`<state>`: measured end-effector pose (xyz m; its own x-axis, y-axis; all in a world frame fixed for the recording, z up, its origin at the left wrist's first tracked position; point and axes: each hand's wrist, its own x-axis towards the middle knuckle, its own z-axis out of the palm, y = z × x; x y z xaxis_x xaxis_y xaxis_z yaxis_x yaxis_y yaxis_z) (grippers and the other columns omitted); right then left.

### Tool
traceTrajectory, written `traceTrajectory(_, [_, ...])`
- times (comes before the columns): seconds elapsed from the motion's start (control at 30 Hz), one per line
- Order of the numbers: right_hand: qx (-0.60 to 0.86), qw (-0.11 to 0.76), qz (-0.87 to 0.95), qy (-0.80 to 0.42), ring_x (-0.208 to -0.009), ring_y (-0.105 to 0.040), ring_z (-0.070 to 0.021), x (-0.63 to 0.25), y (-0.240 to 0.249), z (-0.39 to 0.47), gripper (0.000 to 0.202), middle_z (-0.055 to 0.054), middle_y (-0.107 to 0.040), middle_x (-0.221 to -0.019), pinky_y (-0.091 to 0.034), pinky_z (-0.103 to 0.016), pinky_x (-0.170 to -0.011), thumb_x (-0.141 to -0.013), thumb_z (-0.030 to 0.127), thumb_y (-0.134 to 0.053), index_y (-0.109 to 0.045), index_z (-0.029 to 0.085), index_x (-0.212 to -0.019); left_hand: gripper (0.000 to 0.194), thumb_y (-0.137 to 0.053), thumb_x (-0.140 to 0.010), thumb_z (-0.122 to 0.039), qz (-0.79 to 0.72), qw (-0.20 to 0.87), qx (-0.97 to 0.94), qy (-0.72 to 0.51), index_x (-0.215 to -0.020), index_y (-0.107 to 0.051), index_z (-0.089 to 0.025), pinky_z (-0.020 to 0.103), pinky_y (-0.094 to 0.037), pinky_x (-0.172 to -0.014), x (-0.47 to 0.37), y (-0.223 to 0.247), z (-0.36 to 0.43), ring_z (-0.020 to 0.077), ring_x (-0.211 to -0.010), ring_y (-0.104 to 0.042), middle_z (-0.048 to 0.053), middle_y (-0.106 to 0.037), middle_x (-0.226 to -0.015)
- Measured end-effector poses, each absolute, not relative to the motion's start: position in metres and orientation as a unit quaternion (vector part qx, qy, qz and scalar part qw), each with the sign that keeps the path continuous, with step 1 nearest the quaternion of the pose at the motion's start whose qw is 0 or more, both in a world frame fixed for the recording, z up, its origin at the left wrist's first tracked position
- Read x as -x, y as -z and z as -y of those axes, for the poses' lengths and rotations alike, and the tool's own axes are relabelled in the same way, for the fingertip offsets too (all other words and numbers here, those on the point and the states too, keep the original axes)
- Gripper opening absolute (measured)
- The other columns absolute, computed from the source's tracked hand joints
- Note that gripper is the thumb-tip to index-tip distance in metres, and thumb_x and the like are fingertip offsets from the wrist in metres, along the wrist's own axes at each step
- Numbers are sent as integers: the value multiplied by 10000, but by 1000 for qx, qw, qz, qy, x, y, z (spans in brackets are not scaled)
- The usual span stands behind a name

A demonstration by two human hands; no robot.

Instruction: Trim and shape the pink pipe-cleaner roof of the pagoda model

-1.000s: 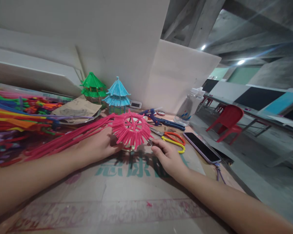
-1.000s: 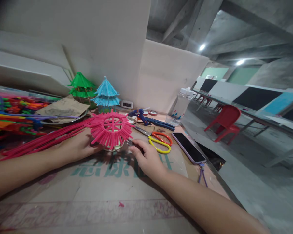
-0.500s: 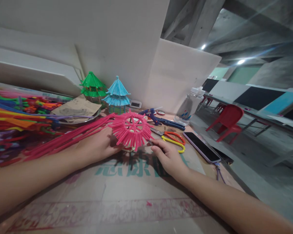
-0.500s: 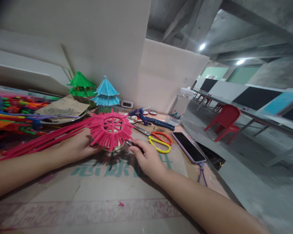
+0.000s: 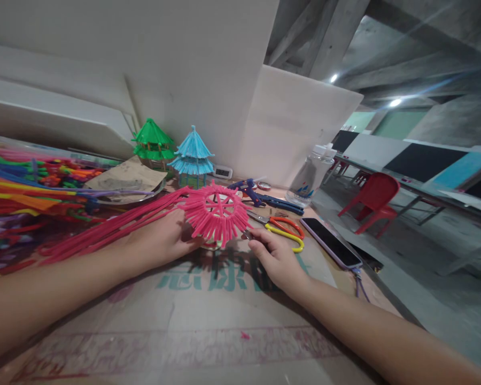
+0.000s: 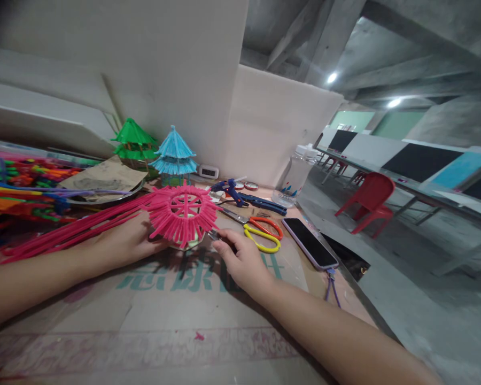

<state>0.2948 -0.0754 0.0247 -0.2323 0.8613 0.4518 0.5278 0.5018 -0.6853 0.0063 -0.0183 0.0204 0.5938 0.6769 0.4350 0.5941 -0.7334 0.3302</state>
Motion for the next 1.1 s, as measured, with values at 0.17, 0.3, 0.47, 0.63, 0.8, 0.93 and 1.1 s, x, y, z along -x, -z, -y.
traceTrajectory(0.17, [453, 418, 761, -202, -882, -766, -259, -294, -23, 75, 239, -71, -833, -956, -611, -366, -790, -966, 346, -622, -802, 213, -1049, 255, -642, -974, -446, -346, 59, -895, -277, -1188, -712, -325, 459, -545, -1045, -4, -18, 18, 337, -1216, -700, 50, -763, -1229])
traceTrajectory(0.3, [448, 424, 763, -196, -924, -780, -269, -294, -22, 75, 242, -87, -843, -1003, -614, -387, -838, -964, 348, -627, -803, 207, -1052, 244, -633, -978, -470, -349, 61, -895, -270, -1150, -719, -320, 481, -528, -1076, -2, -17, 17, 344, -1219, -698, 55, -767, -1183])
traceTrajectory(0.47, [448, 428, 763, -185, -948, -790, -277, -294, -22, 74, 246, -97, -848, -1024, -618, -393, -853, -969, 354, -626, -807, 203, -1040, 287, -636, -978, -480, -353, 66, -890, -282, -1201, -706, -313, 478, -531, -1070, -3, -15, 16, 336, -1226, -694, 74, -745, -1260])
traceTrajectory(0.63, [453, 416, 767, -184, -901, -785, -262, -295, -20, 73, 223, -76, -842, -972, -622, -363, -799, -982, 335, -620, -806, 219, -1024, 265, -614, -990, -504, -360, 73, -891, -266, -1157, -710, -322, 464, -548, -1034, -3, -15, 16, 338, -1202, -705, 57, -767, -1145])
traceTrajectory(0.8, [450, 420, 765, -191, -939, -782, -270, -296, -21, 74, 251, -99, -841, -1021, -616, -378, -839, -981, 345, -608, -798, 194, -1048, 263, -613, -991, -488, -370, 67, -888, -266, -1145, -701, -294, 480, -516, -1080, -1, -11, 14, 335, -1202, -700, 70, -753, -1125])
traceTrajectory(0.93, [451, 419, 762, -202, -949, -779, -276, -296, -22, 74, 287, -110, -839, -1040, -608, -386, -844, -970, 366, -612, -787, 177, -1097, 279, -617, -989, -486, -369, 63, -888, -268, -1161, -697, -282, 453, -533, -1040, -1, -11, 14, 316, -1156, -715, 77, -747, -1150])
traceTrajectory(1.1, [451, 425, 759, -202, -938, -776, -275, -295, -21, 73, 267, -98, -839, -1029, -606, -383, -839, -959, 370, -627, -789, 194, -1077, 277, -635, -978, -504, -373, 59, -889, -258, -1118, -716, -280, 435, -542, -1021, -2, -14, 15, 318, -1121, -723, 70, -763, -1082])
